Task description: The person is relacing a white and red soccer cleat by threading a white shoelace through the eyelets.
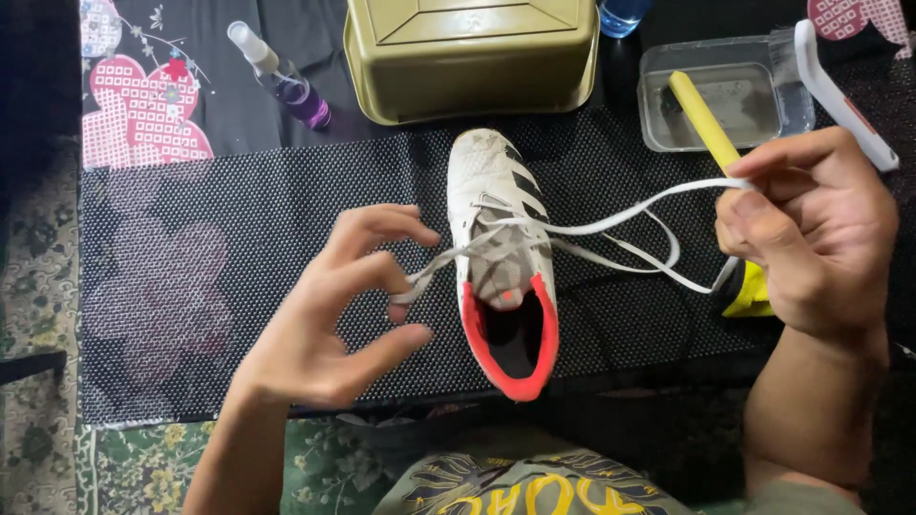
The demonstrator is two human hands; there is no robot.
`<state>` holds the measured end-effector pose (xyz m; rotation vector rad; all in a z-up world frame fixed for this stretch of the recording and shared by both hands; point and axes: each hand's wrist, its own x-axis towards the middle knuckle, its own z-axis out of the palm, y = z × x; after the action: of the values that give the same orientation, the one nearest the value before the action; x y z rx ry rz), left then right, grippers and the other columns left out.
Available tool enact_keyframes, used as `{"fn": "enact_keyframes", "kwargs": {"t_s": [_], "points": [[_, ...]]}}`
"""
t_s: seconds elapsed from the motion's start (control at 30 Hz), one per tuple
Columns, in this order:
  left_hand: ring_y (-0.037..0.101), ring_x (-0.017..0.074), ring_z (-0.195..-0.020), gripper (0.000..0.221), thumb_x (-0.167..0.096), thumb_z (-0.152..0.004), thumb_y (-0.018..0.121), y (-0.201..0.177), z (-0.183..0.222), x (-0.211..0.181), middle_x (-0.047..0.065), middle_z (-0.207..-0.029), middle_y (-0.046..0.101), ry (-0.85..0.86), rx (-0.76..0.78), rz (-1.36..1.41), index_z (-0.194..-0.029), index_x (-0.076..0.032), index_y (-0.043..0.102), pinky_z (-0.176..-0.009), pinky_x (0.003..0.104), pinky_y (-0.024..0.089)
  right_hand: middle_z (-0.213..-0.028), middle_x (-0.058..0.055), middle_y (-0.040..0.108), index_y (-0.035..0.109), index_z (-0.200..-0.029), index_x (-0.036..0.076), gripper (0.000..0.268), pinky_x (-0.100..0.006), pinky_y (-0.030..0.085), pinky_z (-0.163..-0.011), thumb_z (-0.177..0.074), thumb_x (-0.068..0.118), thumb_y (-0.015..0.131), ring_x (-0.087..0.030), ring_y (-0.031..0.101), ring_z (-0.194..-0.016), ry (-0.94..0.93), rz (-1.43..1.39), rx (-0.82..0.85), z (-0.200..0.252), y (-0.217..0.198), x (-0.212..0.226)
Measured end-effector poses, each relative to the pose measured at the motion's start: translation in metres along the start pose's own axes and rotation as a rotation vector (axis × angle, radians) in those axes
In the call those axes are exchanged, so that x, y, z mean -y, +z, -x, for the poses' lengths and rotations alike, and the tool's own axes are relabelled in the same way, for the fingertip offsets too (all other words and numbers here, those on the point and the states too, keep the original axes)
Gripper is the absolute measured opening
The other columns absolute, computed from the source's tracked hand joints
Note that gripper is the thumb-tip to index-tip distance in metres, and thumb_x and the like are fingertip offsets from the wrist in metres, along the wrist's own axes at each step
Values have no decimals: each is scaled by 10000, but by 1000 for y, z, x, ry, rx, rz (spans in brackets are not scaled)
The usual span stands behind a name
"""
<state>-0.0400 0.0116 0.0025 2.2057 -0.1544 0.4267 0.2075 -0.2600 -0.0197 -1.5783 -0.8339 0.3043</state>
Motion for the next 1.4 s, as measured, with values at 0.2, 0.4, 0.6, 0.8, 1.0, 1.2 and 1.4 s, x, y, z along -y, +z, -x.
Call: {"fn": "enact_keyframes", "kwargs": {"t_s": [0.2, 0.4, 0.6, 0.8, 1.0, 1.2, 1.4], "points": [[478, 180, -1063, 189, -297, -901, 718, 1, 28, 13, -22, -1006, 549, -85, -309, 779, -870, -215, 550, -1068, 420, 375, -675, -110, 394, 420, -1181, -53, 135, -254, 324, -538, -1064, -29, 483, -131, 364, -541, -13, -24, 12, -4, 3, -5], [470, 243, -1169, 209, -204, -983, 702, -3, 63, 25, -21, -1174, 598, 267, -478, 1271, -1034, -217, 500, -1177, 450, 311, -671, -91, 393, 426, -1183, -47, 119, -244, 329, -532, -1073, -42, 472, -116, 353, -540, -5, -42, 13, -7, 5, -9], [558, 221, -1062, 127, -133, -875, 611, -27, 78, 19, 2, -975, 553, -208, -1151, 942, -935, -197, 520, -1064, 428, 533, -732, -51, 335, 385, -1209, 20, 122, -256, 251, -559, -1102, -14, 433, -64, 256, -537, -21, -120, -55, -2, -8, -8], [319, 489, -1386, 728, 63, -961, 650, -24, 73, 43, 314, -1473, 202, -676, -883, -535, -1457, -27, 124, -1122, 632, 425, -971, 44, 404, 407, -1358, 188, 352, -267, 256, -630, -1013, 176, 477, -59, 232, -570, -81, -163, 88, 14, -48, -31], [629, 315, -1148, 335, -53, -938, 631, 12, -3, 13, 184, -1227, 663, -200, -242, -316, -1263, 14, 587, -1023, 441, 498, -882, 23, 251, 361, -1338, 221, 406, -255, 213, -594, -944, 135, 404, -87, 156, -611, -155, -52, 149, 24, -49, -24], [561, 384, -1068, 531, -278, -888, 696, 72, -62, 47, 211, -1160, 582, -57, 16, -383, -1330, -27, 540, -919, 501, 483, -1045, -4, 294, 354, -1292, 168, 422, -237, 239, -611, -901, 34, 433, -83, 203, -640, -93, -90, 44, 29, -46, -18], [568, 381, -808, 125, -120, -819, 620, 79, -81, 74, 112, -859, 581, -11, -195, -410, -932, -85, 580, -622, 515, 427, -774, -30, 384, 514, -1355, -34, 308, -220, 260, -630, -1048, -14, 520, -86, 307, -615, 99, 444, -13, 32, -38, 35]]}}
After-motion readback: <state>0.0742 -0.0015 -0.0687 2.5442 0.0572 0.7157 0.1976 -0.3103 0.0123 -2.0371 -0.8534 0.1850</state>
